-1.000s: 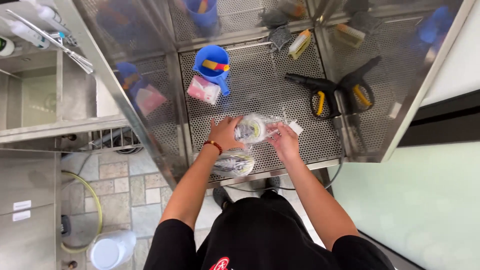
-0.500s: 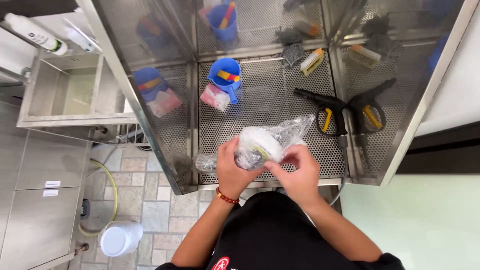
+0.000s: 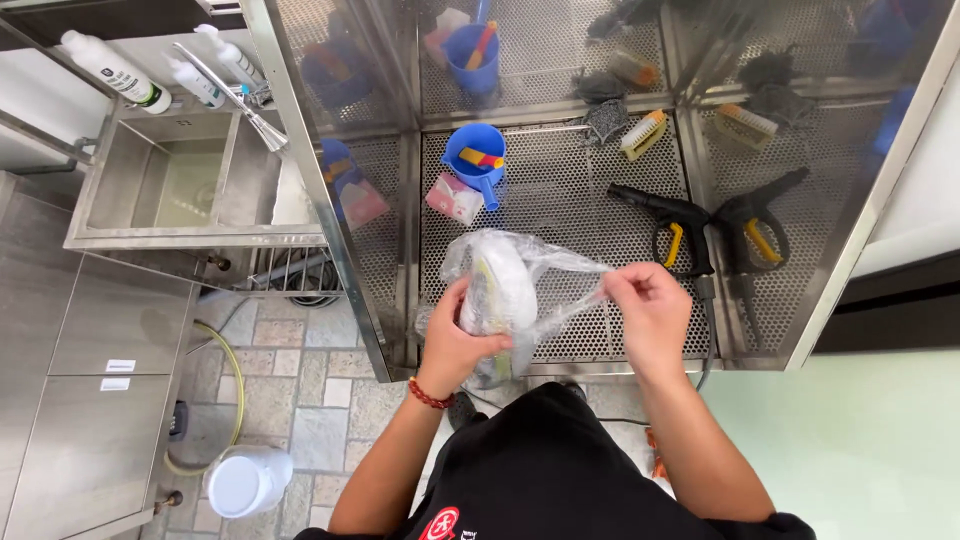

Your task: Unwrap and inspect a pair of cleaned or repaired shoes from plastic wrap.

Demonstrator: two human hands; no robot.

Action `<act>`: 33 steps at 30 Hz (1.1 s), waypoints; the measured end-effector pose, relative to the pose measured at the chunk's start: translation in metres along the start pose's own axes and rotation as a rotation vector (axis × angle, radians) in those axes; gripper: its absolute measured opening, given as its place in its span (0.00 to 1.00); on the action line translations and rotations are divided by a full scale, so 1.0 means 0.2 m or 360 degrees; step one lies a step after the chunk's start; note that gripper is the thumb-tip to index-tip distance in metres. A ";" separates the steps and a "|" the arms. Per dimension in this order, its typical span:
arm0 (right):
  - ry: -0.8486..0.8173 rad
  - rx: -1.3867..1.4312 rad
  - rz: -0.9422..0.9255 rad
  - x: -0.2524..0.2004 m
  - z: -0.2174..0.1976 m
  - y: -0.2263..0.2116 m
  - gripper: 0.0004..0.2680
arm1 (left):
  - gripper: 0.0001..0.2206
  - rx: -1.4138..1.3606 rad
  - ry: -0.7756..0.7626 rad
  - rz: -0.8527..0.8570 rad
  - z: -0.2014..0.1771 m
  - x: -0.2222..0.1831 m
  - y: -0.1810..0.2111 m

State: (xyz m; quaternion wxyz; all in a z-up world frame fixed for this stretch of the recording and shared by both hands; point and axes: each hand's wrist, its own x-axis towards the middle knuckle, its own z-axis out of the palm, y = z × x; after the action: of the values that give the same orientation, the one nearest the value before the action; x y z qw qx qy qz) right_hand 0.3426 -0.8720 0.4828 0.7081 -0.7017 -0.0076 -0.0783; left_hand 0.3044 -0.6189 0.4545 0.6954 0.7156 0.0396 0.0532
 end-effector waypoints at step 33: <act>0.0266 0.0564 0.0608 -0.02 0.02 -0.01 0.04 | 0.45 -0.1544 -0.0404 -0.0089 -0.30 -0.06 -0.64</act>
State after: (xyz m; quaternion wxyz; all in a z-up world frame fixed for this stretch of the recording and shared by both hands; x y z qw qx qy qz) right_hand 0.3382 -0.8682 0.4845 0.8200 -0.5467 0.1698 0.0014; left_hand 0.2873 -0.5572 0.3289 0.9485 0.3092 -0.0555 -0.0405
